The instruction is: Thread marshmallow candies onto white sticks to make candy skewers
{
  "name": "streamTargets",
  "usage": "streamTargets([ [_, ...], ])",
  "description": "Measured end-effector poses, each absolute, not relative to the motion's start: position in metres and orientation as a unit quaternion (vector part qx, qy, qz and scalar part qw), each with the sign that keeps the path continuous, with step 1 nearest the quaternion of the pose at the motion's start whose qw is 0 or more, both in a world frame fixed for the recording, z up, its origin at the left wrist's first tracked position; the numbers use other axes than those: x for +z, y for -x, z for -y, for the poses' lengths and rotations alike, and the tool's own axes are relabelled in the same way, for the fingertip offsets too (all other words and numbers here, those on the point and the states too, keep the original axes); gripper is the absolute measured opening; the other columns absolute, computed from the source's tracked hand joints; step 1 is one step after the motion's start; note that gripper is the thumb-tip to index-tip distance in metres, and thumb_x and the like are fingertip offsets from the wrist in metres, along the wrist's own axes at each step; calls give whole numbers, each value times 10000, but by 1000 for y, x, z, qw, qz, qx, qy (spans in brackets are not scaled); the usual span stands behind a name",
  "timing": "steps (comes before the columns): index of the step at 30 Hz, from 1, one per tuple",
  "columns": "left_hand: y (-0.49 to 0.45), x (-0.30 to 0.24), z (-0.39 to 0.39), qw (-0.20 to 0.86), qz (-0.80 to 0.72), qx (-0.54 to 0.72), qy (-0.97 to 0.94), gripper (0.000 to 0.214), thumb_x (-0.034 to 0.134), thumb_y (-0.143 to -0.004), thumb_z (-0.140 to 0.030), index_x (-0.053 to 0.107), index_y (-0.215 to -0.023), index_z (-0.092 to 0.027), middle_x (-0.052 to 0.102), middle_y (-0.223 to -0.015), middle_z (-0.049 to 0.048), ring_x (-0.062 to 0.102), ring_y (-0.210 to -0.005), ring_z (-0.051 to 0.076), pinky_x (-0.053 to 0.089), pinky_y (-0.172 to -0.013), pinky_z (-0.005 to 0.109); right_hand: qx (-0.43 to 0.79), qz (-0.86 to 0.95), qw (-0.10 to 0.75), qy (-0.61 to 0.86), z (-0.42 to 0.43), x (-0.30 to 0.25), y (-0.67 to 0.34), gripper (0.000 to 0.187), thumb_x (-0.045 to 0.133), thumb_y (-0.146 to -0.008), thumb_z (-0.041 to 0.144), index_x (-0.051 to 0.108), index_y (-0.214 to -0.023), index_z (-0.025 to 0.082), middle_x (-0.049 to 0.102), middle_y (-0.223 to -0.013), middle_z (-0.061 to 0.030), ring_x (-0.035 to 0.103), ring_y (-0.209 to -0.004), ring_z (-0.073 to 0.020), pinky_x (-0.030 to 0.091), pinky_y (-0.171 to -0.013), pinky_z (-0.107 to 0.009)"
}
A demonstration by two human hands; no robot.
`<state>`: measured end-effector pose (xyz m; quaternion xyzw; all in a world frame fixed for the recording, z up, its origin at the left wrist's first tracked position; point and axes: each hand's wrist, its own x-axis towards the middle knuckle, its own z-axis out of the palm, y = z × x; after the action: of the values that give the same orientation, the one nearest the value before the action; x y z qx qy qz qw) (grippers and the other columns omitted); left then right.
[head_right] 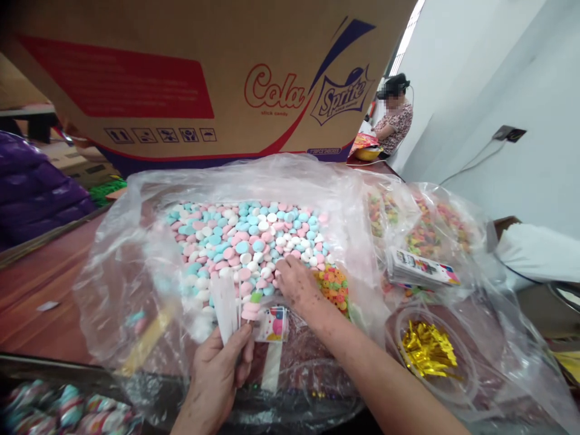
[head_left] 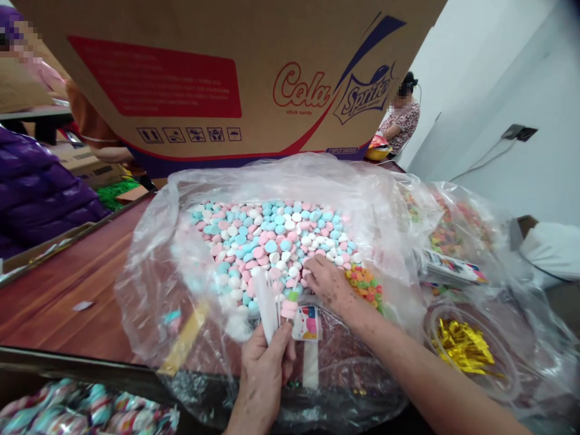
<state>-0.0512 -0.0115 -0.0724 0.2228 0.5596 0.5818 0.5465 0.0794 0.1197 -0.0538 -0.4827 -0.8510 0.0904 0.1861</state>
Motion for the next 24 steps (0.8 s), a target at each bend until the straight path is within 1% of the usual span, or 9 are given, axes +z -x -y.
streamTargets([
  [3, 50, -68, 11, 545, -560, 585, -219, 417, 783, -681, -505, 550, -625, -164, 507, -429, -75, 338, -275, 23, 214, -290, 131, 75, 855, 165, 486, -122, -57, -71, 153, 488, -919, 94, 601, -976, 181, 607, -1029, -93, 584, -914, -202, 466, -760, -281],
  [10, 50, -68, 11, 547, -554, 587, -221, 410, 775, -695, -495, 541, -627, -165, 518, -431, -71, 343, -273, 21, 211, -295, 129, 93, 858, 162, 479, -131, -50, -93, 242, 512, -844, 21, 633, -952, 200, 619, -993, -57, 591, -856, -170, 462, -731, -249],
  [12, 50, -69, 11, 552, -554, 582, -223, 419, 775, -690, -510, 542, -633, -166, 522, -429, -68, 345, -271, 25, 205, -289, 133, 110, 852, 178, 480, -132, -48, -103, 235, 518, -836, 47, 646, -954, 205, 634, -982, -43, 590, -843, -172, 457, -734, -260],
  [15, 51, -69, 11, 553, -552, 582, -225, 424, 773, -696, -516, 543, -640, -165, 518, -433, -72, 340, -272, 22, 205, -291, 130, 122, 831, 207, 502, -132, -46, -107, 181, 497, -899, 158, 636, -1005, 206, 652, -1010, -36, 597, -863, -176, 457, -781, -280],
  [17, 51, -70, 12, 553, -552, 582, -227, 414, 769, -708, -507, 545, -642, -164, 514, -437, -74, 345, -278, 21, 212, -296, 128, 117, 812, 211, 531, -131, -47, -100, 181, 467, -932, 213, 618, -1031, 194, 657, -1011, -49, 603, -857, -183, 458, -775, -289],
  [19, 51, -70, 12, 551, -553, 583, -225, 403, 766, -715, -497, 547, -645, -166, 504, -435, -78, 341, -282, 21, 216, -298, 127, 109, 803, 200, 551, -127, -49, -88, 157, 481, -922, 222, 612, -1001, 181, 660, -979, -68, 603, -829, -200, 454, -735, -296],
  [21, 51, -71, 11, 551, -554, 583, -222, 403, 767, -712, -495, 544, -639, -168, 502, -434, -79, 337, -282, 21, 218, -297, 128, 101, 805, 183, 555, -124, -53, -76, 125, 511, -897, 199, 608, -970, 173, 657, -978, -93, 602, -832, -219, 448, -718, -305],
  [24, 51, -70, 11, 551, -555, 582, -224, 417, 770, -704, -503, 539, -626, -165, 506, -428, -77, 339, -277, 20, 218, -295, 126, 91, 814, 169, 548, -123, -57, -62, 145, 510, -870, 123, 598, -979, 161, 641, -1037, -132, 597, -913, -245, 449, -758, -316],
])
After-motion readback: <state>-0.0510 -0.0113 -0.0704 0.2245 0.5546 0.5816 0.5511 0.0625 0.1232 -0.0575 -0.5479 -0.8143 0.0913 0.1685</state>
